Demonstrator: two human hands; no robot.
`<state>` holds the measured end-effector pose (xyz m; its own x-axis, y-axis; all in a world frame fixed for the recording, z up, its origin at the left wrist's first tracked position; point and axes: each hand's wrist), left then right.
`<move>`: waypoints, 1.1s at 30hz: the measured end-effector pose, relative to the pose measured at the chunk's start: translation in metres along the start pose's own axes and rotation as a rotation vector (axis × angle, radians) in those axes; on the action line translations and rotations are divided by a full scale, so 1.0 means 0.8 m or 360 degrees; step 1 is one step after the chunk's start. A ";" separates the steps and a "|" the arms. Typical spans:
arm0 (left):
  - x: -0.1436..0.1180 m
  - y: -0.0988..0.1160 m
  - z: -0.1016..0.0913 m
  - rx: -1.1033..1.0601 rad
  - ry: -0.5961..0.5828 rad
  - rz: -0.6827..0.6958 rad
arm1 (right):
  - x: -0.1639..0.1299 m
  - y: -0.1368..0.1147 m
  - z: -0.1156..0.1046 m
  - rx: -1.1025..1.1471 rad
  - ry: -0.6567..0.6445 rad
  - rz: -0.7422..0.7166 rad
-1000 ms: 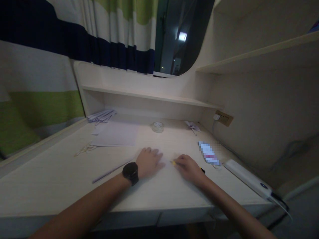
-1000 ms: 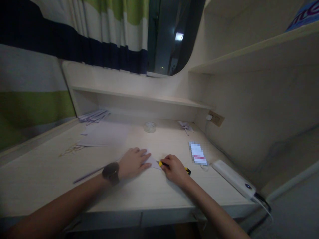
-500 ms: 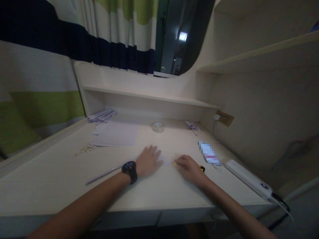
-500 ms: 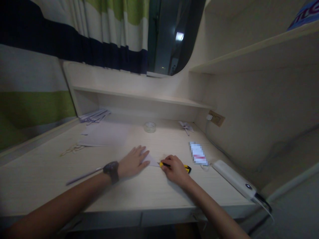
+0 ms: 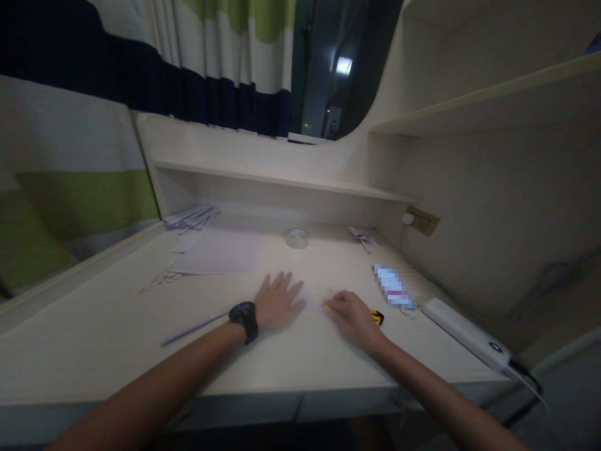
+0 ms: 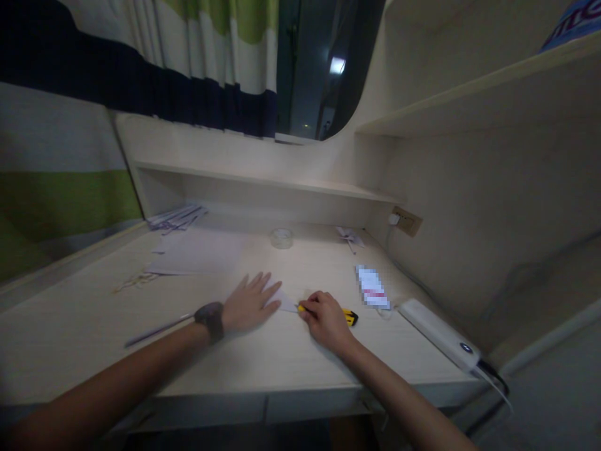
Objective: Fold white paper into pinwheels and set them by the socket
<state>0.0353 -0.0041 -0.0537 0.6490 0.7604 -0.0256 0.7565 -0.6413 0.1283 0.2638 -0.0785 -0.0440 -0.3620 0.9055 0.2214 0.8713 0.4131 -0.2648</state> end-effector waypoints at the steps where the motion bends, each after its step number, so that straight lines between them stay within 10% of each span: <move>1: 0.000 0.000 0.000 0.0003 -0.0003 -0.0001 | 0.000 0.001 0.000 0.0005 -0.0003 -0.0002; 26: -0.002 -0.006 0.000 -0.0007 -0.0037 0.0106 | -0.006 0.027 -0.028 0.0329 -0.0325 -0.0200; 33: -0.008 -0.020 -0.037 -0.0068 -0.0113 0.0347 | -0.019 0.039 -0.048 0.0435 -0.0392 -0.0135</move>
<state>0.0165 0.0042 -0.0263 0.8019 0.5943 -0.0621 0.5946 -0.7835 0.1802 0.3087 -0.0831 -0.0197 -0.5269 0.8494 0.0295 0.7263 0.4680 -0.5035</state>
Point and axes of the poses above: each hand's wrist, its own x-axis towards the middle knuckle, its own z-axis out of the palm, y = z × x, and after that the axes turned 13 degrees about -y, right-handed
